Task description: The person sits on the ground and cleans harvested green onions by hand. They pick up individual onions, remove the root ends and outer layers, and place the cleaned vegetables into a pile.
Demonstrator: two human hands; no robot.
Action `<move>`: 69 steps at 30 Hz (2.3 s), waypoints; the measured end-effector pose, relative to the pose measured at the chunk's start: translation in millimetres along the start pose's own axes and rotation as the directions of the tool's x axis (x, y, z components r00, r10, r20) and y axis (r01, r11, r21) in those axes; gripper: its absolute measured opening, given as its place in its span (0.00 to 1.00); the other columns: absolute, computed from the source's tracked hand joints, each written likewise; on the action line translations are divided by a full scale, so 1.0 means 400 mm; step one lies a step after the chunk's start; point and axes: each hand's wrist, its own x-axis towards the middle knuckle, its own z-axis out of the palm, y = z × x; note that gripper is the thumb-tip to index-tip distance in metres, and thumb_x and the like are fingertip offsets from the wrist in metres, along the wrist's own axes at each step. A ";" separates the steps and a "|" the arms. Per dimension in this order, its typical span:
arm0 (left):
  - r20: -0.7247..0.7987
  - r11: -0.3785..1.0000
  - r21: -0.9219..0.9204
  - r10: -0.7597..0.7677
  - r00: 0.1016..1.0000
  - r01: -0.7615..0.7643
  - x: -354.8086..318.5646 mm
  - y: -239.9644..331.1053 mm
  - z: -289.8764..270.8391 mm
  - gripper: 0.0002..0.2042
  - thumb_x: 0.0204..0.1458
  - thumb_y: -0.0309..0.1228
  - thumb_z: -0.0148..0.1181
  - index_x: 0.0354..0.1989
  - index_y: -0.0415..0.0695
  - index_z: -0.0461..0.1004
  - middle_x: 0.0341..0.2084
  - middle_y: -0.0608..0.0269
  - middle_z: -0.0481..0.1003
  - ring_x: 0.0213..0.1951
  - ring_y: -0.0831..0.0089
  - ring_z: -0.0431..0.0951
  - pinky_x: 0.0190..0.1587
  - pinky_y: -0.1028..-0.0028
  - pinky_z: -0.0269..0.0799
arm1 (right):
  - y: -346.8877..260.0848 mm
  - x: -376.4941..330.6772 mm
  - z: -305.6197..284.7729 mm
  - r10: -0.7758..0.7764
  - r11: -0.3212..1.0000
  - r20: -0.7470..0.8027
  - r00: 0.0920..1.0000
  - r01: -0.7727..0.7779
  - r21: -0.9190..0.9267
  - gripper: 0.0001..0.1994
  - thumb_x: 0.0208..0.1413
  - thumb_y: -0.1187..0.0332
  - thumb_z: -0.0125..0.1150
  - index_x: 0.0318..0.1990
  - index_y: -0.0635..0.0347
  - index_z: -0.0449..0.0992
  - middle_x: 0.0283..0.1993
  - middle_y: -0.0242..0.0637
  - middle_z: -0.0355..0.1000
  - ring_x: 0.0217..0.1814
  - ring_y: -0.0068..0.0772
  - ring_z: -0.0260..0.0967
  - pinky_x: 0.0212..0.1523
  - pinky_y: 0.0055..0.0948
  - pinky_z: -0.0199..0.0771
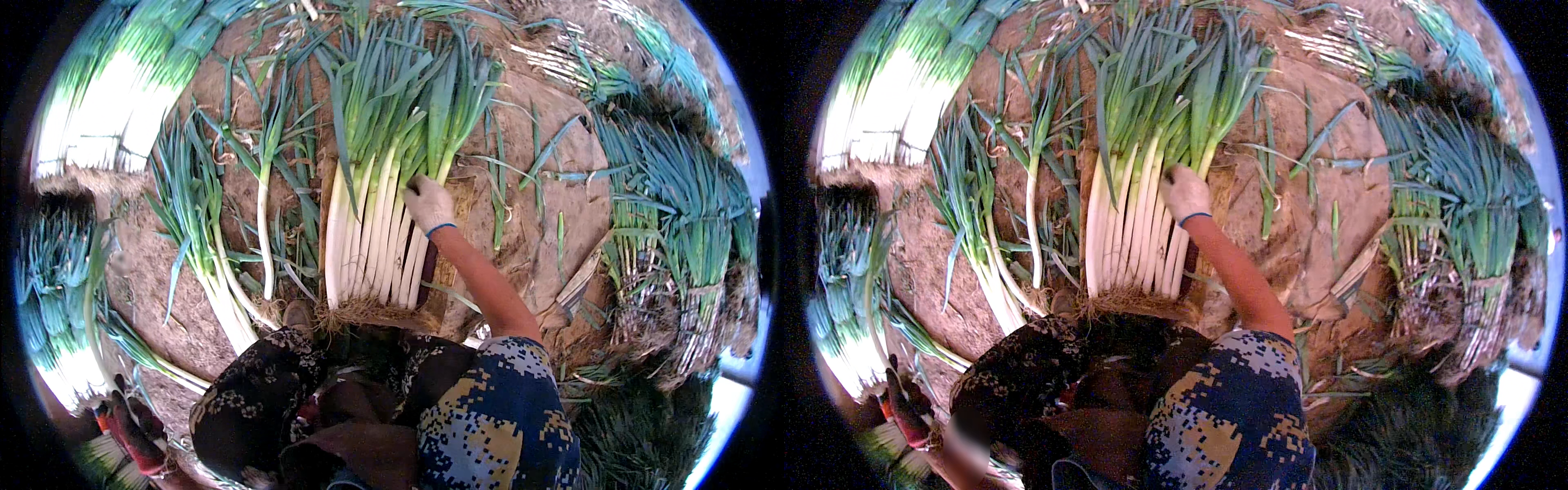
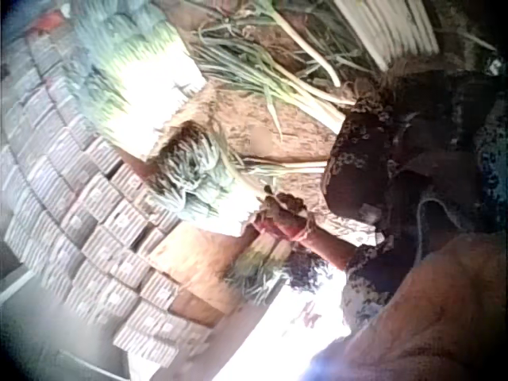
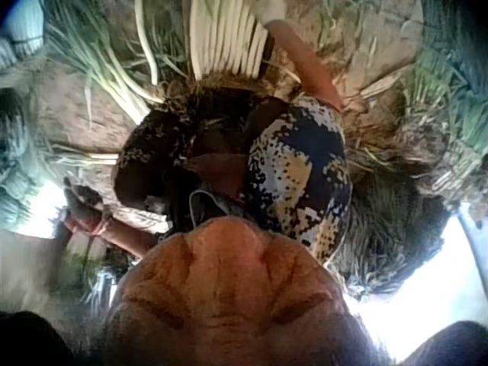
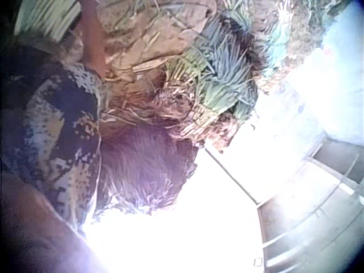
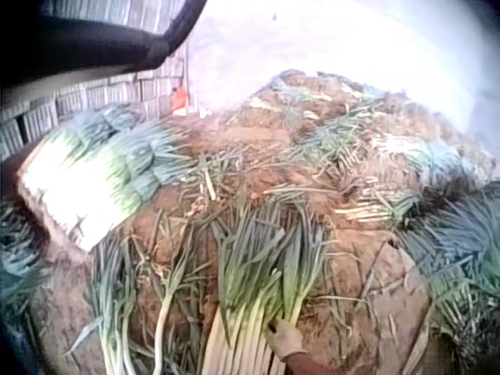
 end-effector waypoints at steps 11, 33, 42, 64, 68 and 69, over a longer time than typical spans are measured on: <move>0.448 0.981 0.073 -0.193 0.873 0.179 -0.386 0.064 0.464 0.12 0.57 0.41 0.50 0.42 0.47 0.69 0.20 0.69 0.69 0.17 0.80 0.66 0.17 0.81 0.60 | -0.420 -0.035 -0.181 -0.574 -0.040 0.337 0.746 -0.436 0.899 0.30 0.55 0.51 0.57 0.59 0.59 0.58 0.48 0.46 0.66 0.50 0.42 0.69 0.46 0.42 0.74; 0.898 0.502 0.381 -0.401 0.182 -0.776 -0.322 -0.851 0.981 0.13 0.54 0.37 0.49 0.39 0.41 0.74 0.39 0.49 0.75 0.43 0.51 0.75 0.47 0.63 0.71 | 0.309 0.309 -0.123 0.281 0.958 -0.137 0.950 -0.269 0.096 0.34 0.46 0.46 0.59 0.51 0.69 0.69 0.51 0.59 0.69 0.53 0.53 0.69 0.53 0.40 0.68; 0.874 0.354 0.271 -0.479 0.076 -0.895 -0.319 -0.964 1.024 0.15 0.54 0.40 0.47 0.40 0.45 0.76 0.40 0.53 0.76 0.44 0.56 0.76 0.48 0.59 0.71 | 0.218 0.234 -0.154 0.176 0.861 -0.089 0.980 -0.197 -0.469 0.25 0.47 0.46 0.58 0.39 0.61 0.78 0.41 0.53 0.74 0.45 0.52 0.73 0.46 0.44 0.73; 0.855 0.648 0.322 -0.512 -0.082 -0.690 -0.359 -0.850 1.093 0.18 0.50 0.44 0.48 0.40 0.45 0.76 0.44 0.45 0.73 0.46 0.50 0.73 0.47 0.61 0.71 | 0.163 -0.043 0.104 -0.064 0.843 0.436 0.898 0.282 -0.458 0.16 0.41 0.56 0.58 0.32 0.59 0.77 0.32 0.49 0.75 0.38 0.51 0.73 0.40 0.45 0.72; 0.890 0.425 -0.088 -0.373 -0.263 -0.901 -0.367 -0.771 1.125 0.11 0.43 0.35 0.54 0.31 0.46 0.79 0.43 0.46 0.74 0.46 0.51 0.74 0.46 0.61 0.72 | 0.147 -0.043 0.085 -0.054 0.858 0.438 0.897 0.266 -0.440 0.15 0.43 0.56 0.56 0.33 0.55 0.78 0.33 0.47 0.75 0.39 0.50 0.74 0.43 0.45 0.73; 0.866 0.373 -0.137 -0.405 -0.293 -0.918 -0.371 -0.780 1.123 0.11 0.41 0.35 0.56 0.32 0.46 0.80 0.43 0.47 0.74 0.46 0.52 0.74 0.46 0.61 0.72 | 0.145 -0.058 0.096 -0.037 0.852 0.462 0.886 0.270 -0.449 0.15 0.43 0.56 0.57 0.34 0.55 0.78 0.33 0.47 0.75 0.39 0.50 0.74 0.42 0.45 0.73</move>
